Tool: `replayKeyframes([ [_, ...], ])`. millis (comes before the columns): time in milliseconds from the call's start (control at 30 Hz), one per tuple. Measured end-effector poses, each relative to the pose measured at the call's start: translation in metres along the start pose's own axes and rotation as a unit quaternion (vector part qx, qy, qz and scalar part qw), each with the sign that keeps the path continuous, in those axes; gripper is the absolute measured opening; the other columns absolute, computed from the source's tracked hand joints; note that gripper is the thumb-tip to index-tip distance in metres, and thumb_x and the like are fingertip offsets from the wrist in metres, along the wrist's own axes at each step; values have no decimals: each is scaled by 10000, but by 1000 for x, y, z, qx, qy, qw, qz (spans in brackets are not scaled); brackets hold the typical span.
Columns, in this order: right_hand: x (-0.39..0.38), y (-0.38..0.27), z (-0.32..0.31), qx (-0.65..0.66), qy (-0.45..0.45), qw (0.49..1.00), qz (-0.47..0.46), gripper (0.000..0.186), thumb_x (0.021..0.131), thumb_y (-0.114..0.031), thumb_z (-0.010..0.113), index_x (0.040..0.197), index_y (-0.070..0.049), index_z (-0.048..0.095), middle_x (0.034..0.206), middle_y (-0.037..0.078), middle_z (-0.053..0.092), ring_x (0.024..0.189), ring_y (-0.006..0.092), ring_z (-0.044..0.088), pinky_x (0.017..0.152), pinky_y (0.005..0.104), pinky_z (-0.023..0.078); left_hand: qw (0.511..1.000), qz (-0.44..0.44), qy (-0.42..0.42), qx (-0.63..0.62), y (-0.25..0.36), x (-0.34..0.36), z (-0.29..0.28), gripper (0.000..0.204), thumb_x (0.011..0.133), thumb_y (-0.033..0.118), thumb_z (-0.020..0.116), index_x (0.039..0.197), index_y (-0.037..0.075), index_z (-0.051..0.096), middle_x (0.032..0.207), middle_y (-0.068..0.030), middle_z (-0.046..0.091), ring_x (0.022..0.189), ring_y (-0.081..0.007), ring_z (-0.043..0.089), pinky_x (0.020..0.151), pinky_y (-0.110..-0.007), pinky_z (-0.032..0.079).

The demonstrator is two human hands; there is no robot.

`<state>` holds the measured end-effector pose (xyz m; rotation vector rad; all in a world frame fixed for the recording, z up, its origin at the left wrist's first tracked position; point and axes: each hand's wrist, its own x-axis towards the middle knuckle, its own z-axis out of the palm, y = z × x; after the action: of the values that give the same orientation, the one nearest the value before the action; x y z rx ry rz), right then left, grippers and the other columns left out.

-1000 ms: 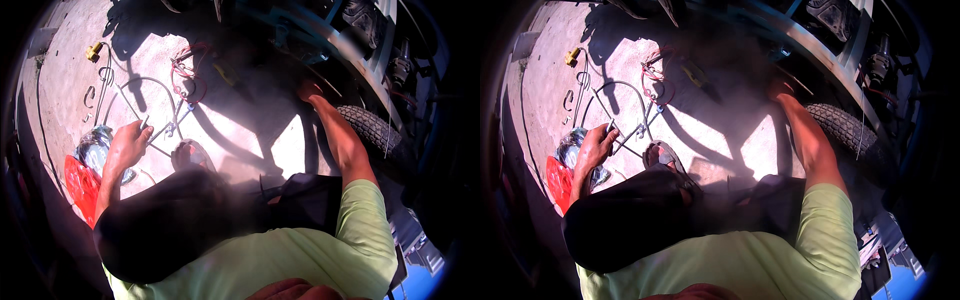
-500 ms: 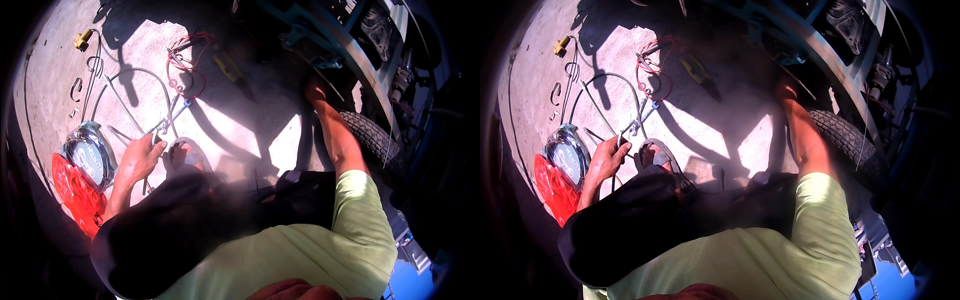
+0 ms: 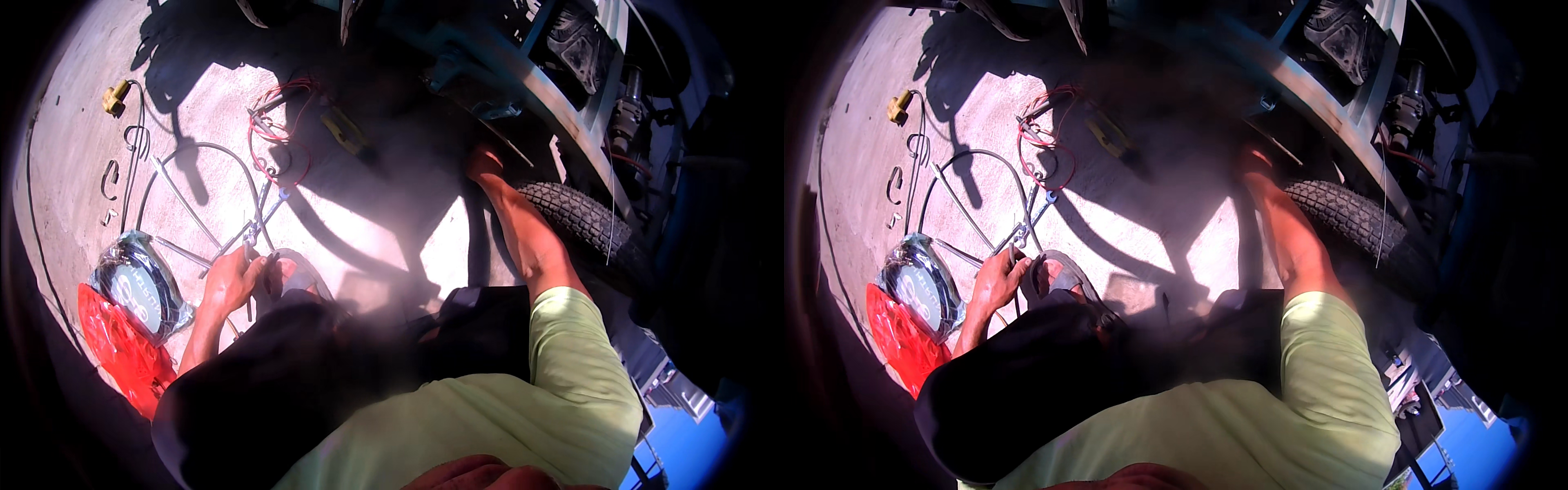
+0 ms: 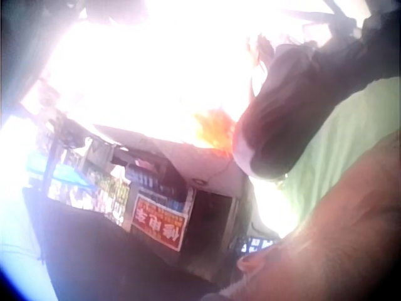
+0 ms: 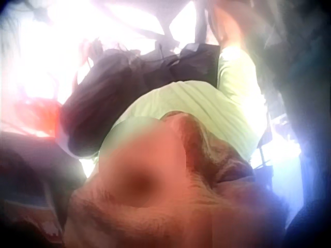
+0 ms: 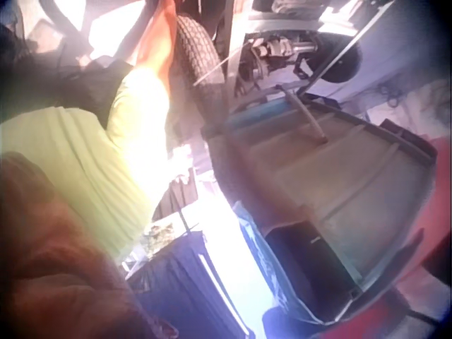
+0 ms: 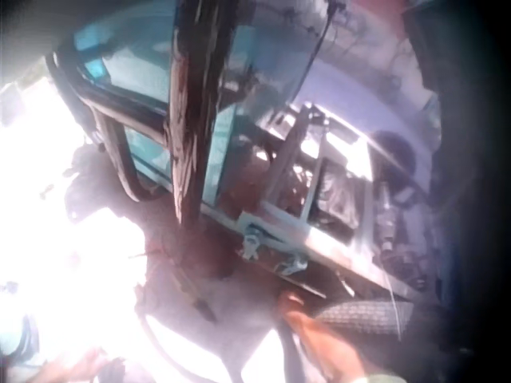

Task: The person works on the internal components of a small blue vehicle, using a socket wrench to tighten bolts and handling various electrical parts and wires.

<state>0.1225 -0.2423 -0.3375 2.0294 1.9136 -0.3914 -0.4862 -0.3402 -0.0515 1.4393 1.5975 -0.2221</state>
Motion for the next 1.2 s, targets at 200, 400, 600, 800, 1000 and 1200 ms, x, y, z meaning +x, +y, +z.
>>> replayKeyframes([
  [200,-2,-22,14,8,6,1000,6,397,892,-299,635,1189,-57,740,1188,233,719,1075,373,721,933,474,585,1000,5,12,15,-8,10,14,312,992,319,660,1028,12,701,867,-253,728,883,-451,713,777,-515,535],
  [400,-55,-84,-99,42,-155,977,-137,455,905,-356,653,1237,-52,724,1229,231,714,1069,406,703,937,451,569,1000,23,-20,8,-13,28,17,323,1000,325,648,1078,17,707,942,-250,745,942,-454,714,821,-517,542],
  [600,-88,-135,-234,109,-313,905,-266,353,860,-270,654,1113,-42,744,1029,183,751,967,338,715,832,449,553,997,6,-69,32,-5,50,6,444,1024,397,623,1065,-42,678,965,-347,704,983,-534,678,867,-569,521],
  [800,-117,-132,-403,153,-358,910,-144,277,832,-205,707,1039,-21,698,912,105,718,862,241,676,807,376,533,992,88,-82,29,28,70,-40,495,1027,424,601,1049,-66,669,908,-335,710,948,-517,694,850,-563,528],
  [1000,-120,-74,-448,402,-210,889,-60,139,909,-116,695,1004,-19,668,906,26,689,834,107,642,761,275,513,989,114,-88,-31,53,48,-97,407,1039,351,582,1009,-47,656,751,-186,701,670,-302,723,706,-449,552],
  [1200,-80,9,-443,483,14,875,29,182,946,-138,716,1076,-16,675,919,44,698,798,109,646,754,265,523,981,119,-62,-141,59,2,-129,422,1045,376,576,947,-29,643,696,-133,650,645,-256,645,670,-418,508],
])
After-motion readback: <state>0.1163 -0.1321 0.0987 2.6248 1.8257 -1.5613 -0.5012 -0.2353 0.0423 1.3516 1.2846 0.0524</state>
